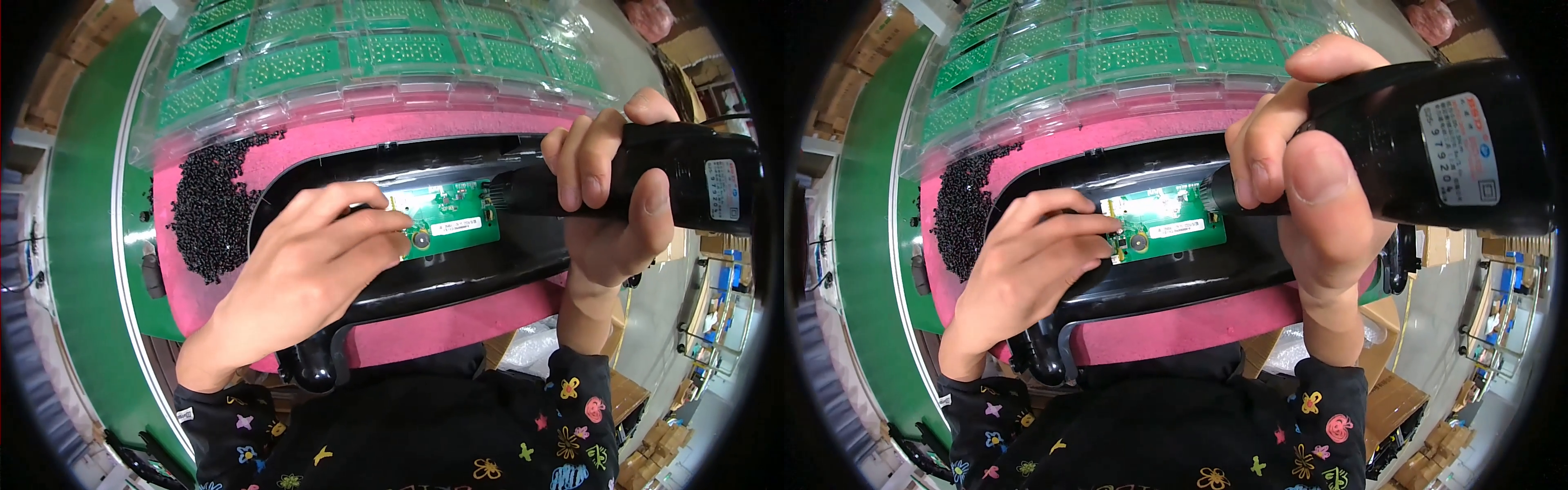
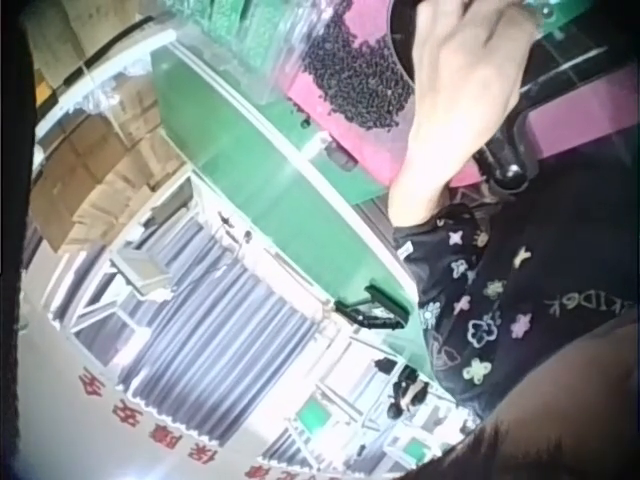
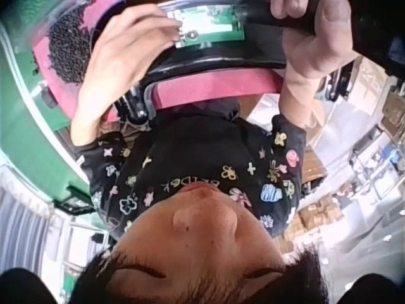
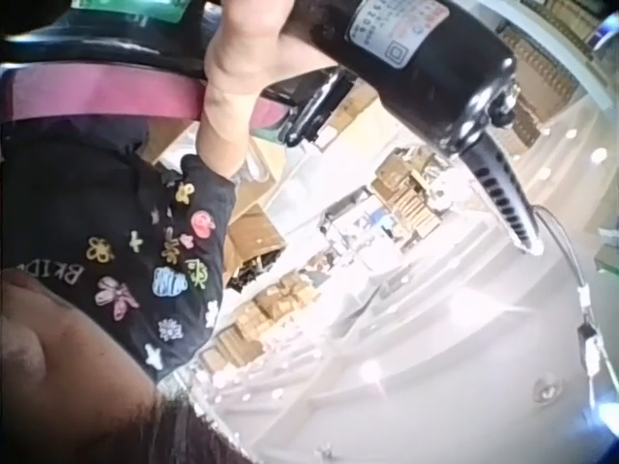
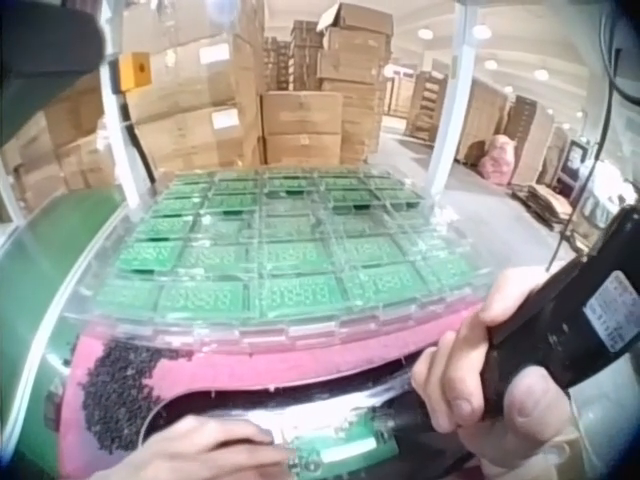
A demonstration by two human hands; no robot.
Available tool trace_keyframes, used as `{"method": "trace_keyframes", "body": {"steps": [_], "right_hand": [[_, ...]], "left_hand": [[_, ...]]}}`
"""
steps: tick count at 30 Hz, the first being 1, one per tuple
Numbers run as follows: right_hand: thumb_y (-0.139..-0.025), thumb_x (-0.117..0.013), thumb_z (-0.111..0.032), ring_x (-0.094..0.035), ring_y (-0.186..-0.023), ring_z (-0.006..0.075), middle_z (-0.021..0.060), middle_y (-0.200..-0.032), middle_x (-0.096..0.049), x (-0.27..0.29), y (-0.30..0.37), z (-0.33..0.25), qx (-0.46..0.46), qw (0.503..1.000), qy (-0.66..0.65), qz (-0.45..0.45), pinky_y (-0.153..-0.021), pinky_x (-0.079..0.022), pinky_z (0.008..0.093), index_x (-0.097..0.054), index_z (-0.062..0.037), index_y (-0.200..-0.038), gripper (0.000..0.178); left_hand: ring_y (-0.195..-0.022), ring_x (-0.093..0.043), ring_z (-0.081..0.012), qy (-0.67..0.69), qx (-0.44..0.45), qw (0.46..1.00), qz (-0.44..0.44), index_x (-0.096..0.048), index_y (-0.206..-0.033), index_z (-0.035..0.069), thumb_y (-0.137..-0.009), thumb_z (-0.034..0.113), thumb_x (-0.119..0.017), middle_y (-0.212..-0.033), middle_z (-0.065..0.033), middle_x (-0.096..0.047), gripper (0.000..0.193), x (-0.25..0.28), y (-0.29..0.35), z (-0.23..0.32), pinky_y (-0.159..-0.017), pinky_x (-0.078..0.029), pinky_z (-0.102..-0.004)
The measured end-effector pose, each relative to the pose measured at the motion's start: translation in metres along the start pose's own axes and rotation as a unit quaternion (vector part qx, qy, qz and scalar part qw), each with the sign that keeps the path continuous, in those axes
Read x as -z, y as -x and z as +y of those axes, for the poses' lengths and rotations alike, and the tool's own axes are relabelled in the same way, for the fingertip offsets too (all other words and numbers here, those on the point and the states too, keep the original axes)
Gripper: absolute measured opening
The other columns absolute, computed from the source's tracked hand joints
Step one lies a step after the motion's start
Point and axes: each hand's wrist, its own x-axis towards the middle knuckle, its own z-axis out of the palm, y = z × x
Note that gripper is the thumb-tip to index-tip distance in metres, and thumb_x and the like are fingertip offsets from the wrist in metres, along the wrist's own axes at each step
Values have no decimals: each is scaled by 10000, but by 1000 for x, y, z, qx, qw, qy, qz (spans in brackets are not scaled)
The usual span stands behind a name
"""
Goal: Assembling circuit boards into plastic housings using an electric screwdriver.
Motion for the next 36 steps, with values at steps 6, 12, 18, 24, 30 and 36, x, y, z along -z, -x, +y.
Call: {"method": "trace_keyframes", "body": {"steps": [6,12,18,24,30,36], "right_hand": [[-912,-599,-373,-432,-553,107,-12,-678,-468,0,1,4,-18,1000,-4,-4,-640,-358,300,-482,-75,-1154,402],[-911,-597,-377,-412,-521,86,-36,-643,-441,-2,-5,6,-49,996,58,-43,-584,-349,263,-485,-65,-1074,369],[-910,-597,-289,-420,-500,94,-10,-614,-460,-3,-9,13,-22,996,78,-40,-531,-368,262,-515,-25,-1096,333],[-908,-596,-290,-413,-513,96,-12,-630,-449,-6,-3,6,-46,998,21,-22,-541,-353,269,-498,-42,-1075,315],[-947,-580,-292,-420,-516,108,-13,-639,-456,3,-1,3,-7,980,-198,12,-574,-368,292,-516,-73,-1091,270],[-954,-657,-271,-468,-635,72,-51,-726,-472,-13,5,-8,-28,937,-348,7,-785,-349,290,-466,-92,-1119,309]], "left_hand": [[-1040,-606,-248,-28,-3,997,-72,-677,-882,33,-776,77,-738,-1140,-20,-697,129,-8,1,0,-818,-482,-368],[-876,-679,-260,14,59,993,-97,-663,-903,17,-822,55,-699,-1178,-54,-695,97,-7,4,2,-723,-529,-362],[-760,-685,-319,9,89,986,-143,-639,-873,1,-836,48,-684,-1103,-64,-719,75,-2,-11,5,-606,-552,-388],[-794,-693,-312,-33,97,978,-182,-657,-901,2,-859,65,-665,-1029,-82,-732,77,7,-19,9,-640,-552,-391],[-790,-697,-312,53,34,994,-95,-691,-914,29,-851,64,-695,-876,-105,-721,72,-10,-19,-20,-676,-559,-377],[-735,-687,-281,92,0,995,-42,-676,-873,31,-798,119,-768,-827,-95,-704,148,-13,-20,-21,-645,-557,-355]]}}
